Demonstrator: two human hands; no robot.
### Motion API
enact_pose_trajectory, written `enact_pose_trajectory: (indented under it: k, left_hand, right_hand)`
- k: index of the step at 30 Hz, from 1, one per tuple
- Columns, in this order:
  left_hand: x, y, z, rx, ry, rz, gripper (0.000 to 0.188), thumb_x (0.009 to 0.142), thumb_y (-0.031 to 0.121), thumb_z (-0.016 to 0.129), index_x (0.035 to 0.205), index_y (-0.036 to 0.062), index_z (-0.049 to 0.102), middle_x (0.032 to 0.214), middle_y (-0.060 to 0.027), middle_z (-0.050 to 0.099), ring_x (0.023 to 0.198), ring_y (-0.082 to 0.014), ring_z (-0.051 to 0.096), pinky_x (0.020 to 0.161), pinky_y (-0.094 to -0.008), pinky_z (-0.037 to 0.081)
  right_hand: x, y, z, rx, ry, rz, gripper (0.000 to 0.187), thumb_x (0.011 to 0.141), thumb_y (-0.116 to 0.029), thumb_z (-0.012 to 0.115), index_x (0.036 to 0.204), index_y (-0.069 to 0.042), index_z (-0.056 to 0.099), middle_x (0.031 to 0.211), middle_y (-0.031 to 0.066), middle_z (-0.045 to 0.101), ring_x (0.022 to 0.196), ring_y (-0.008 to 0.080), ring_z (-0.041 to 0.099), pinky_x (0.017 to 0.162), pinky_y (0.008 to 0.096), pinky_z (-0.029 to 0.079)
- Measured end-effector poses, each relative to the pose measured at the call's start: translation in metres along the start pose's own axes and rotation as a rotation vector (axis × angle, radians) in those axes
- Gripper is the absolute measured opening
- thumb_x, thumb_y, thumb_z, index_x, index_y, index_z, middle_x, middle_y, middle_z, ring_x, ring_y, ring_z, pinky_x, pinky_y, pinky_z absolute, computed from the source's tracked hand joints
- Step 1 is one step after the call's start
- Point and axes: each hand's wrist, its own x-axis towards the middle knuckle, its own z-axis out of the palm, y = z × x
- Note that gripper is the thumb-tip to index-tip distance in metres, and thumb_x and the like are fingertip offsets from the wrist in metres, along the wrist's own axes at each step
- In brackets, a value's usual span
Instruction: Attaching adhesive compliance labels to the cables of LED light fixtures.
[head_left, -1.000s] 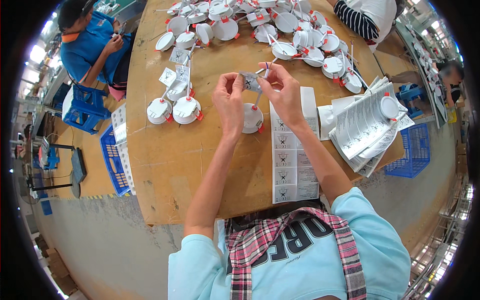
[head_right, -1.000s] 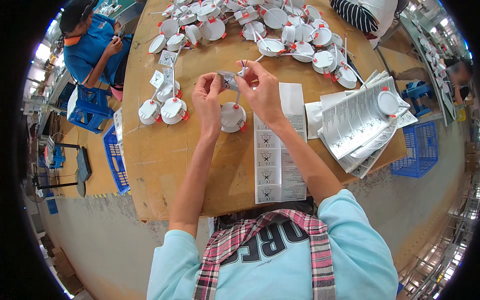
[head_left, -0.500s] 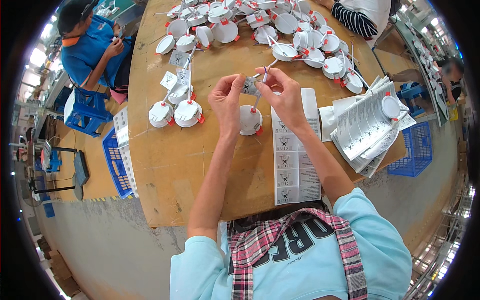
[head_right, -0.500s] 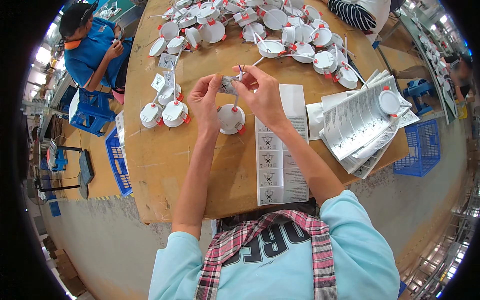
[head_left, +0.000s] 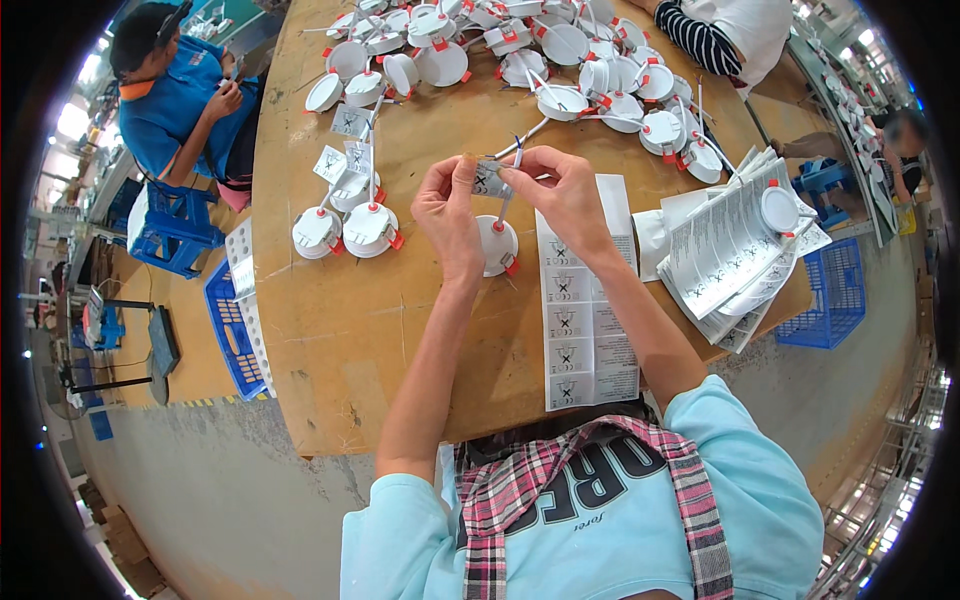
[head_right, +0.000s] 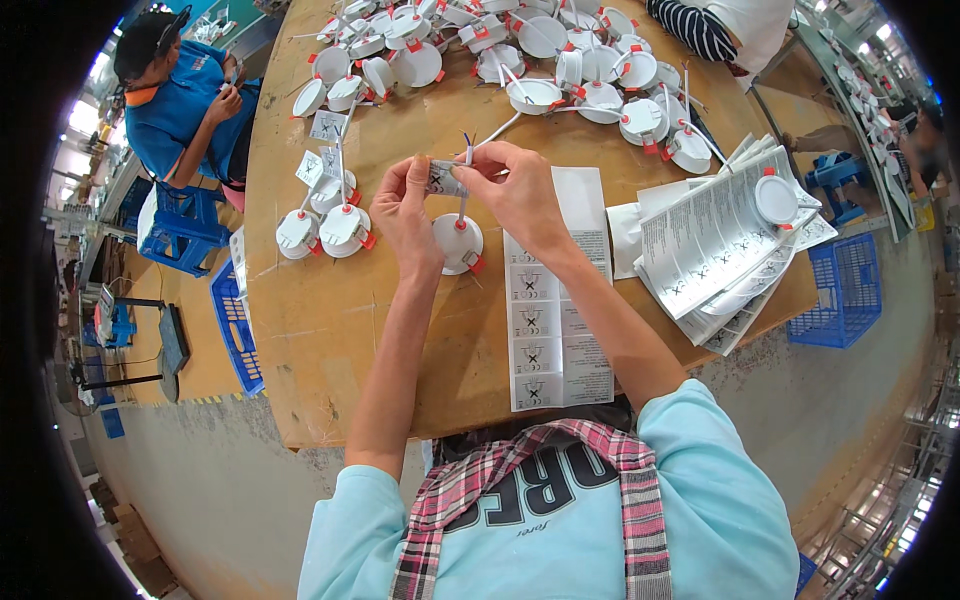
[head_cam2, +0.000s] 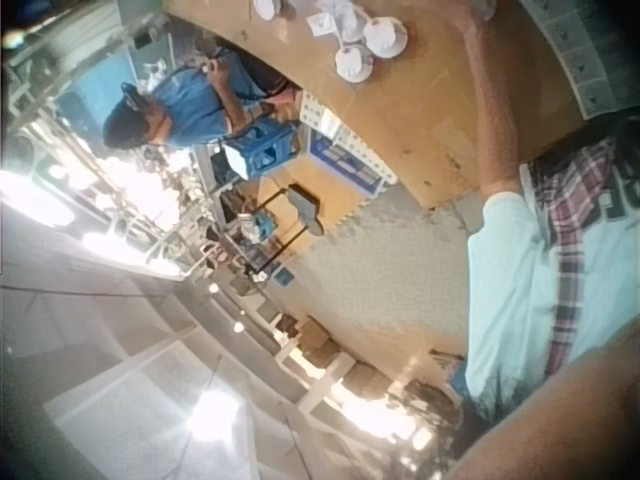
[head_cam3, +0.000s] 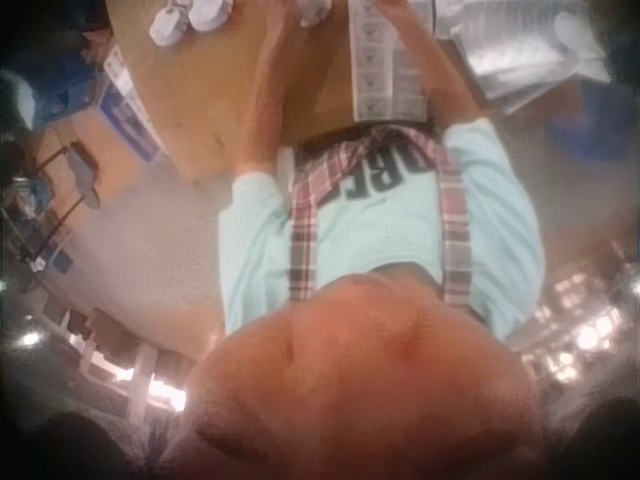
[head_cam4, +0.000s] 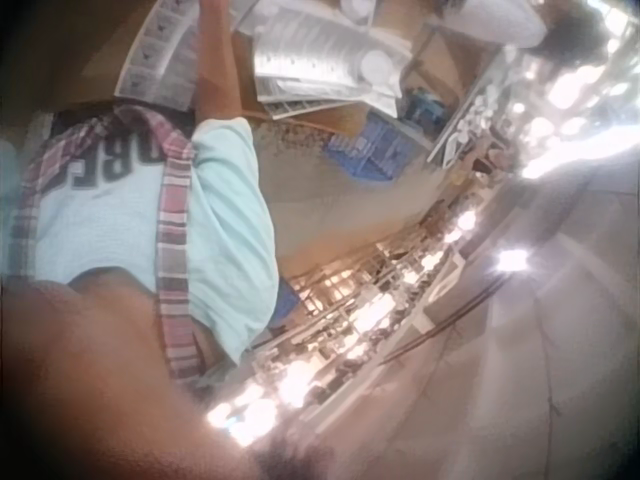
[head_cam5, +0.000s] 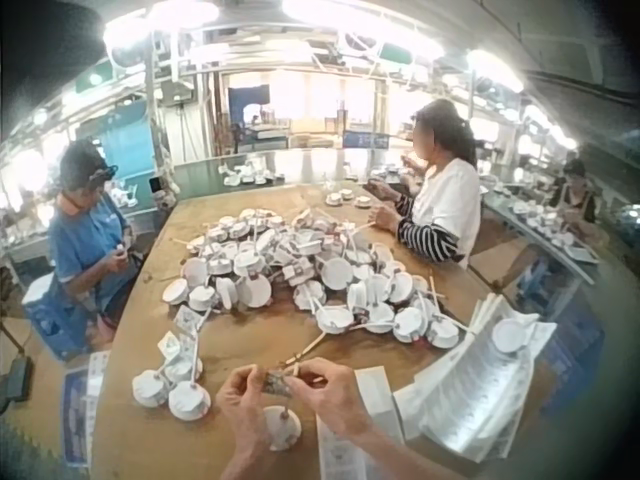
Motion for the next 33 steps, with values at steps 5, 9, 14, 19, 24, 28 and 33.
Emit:
enact_pose_trajectory:
  k: [5,9,14,19,24,28,33]
  left_hand:
    - [0.002,-0.001,-0.002,-0.036,-0.051,-0.05,0.018,0.088,0.016,0.064,0.086,-0.0015,0.064,0.077,-0.0009,0.062,0.07,-0.0052,0.054,0.064,-0.0204,0.043]
    - [0.01,-0.001,-0.01,-0.029,-0.156,-0.099,0.02,0.089,0.018,0.063,0.087,-0.0012,0.064,0.079,-0.0011,0.063,0.072,-0.005,0.054,0.064,-0.0201,0.043]
    - [0.014,0.005,-0.01,-0.071,-0.221,-0.223,0.025,0.091,0.026,0.06,0.094,0.002,0.066,0.083,-0.0016,0.064,0.072,-0.0069,0.058,0.072,-0.0239,0.049]
    - [0.013,0.003,-0.012,0.048,-0.352,-0.159,0.02,0.087,0.019,0.065,0.091,-0.0004,0.067,0.082,-0.003,0.065,0.074,-0.0062,0.058,0.068,-0.0213,0.046]
    - [0.012,0.004,-0.014,0.042,-0.342,-0.151,0.017,0.086,0.017,0.066,0.086,-0.0002,0.068,0.077,-0.0022,0.066,0.069,-0.006,0.057,0.065,-0.0215,0.046]
    - [0.015,0.004,-0.015,0.078,-0.393,-0.181,0.02,0.086,0.022,0.066,0.086,0.0017,0.068,0.079,-0.0017,0.065,0.074,-0.0071,0.058,0.075,-0.0243,0.047]
    - [0.017,0.004,-0.017,0.039,-0.451,-0.222,0.019,0.086,0.021,0.066,0.085,0.0024,0.068,0.078,-0.0008,0.065,0.074,-0.0061,0.056,0.076,-0.0236,0.046]
  right_hand:
    - [0.001,0.006,-0.001,0.073,-0.005,-0.023,0.018,0.081,-0.013,0.067,0.092,0.002,0.068,0.075,0.005,0.066,0.066,0.0086,0.059,0.06,0.0239,0.047]
    - [0.003,0.005,-0.003,0.121,-0.048,0.035,0.018,0.082,-0.014,0.065,0.09,0.002,0.067,0.073,0.0032,0.064,0.065,0.0071,0.056,0.059,0.0226,0.044]
    - [0.005,0.012,-0.005,0.185,-0.046,0.002,0.02,0.083,-0.018,0.064,0.087,0.001,0.064,0.072,0.0011,0.06,0.068,0.006,0.052,0.062,0.0225,0.041]
    - [0.004,0.009,-0.008,0.185,-0.078,0.065,0.018,0.085,-0.016,0.063,0.091,0.001,0.062,0.083,0.0012,0.061,0.077,0.0053,0.054,0.069,0.0203,0.041]
    - [0.004,0.008,-0.003,0.154,-0.034,0.025,0.022,0.083,-0.022,0.067,0.088,0.0,0.065,0.071,0.0,0.06,0.066,0.0053,0.051,0.059,0.0219,0.039]
    - [0.007,0.012,-0.008,0.144,-0.032,0.034,0.02,0.083,-0.019,0.067,0.088,0.0,0.066,0.07,-0.0002,0.06,0.064,0.0056,0.05,0.058,0.0217,0.038]
    - [0.008,0.012,-0.013,0.174,-0.068,0.061,0.017,0.083,-0.016,0.066,0.089,0.0,0.067,0.071,0.0004,0.062,0.064,0.0046,0.051,0.058,0.0205,0.038]
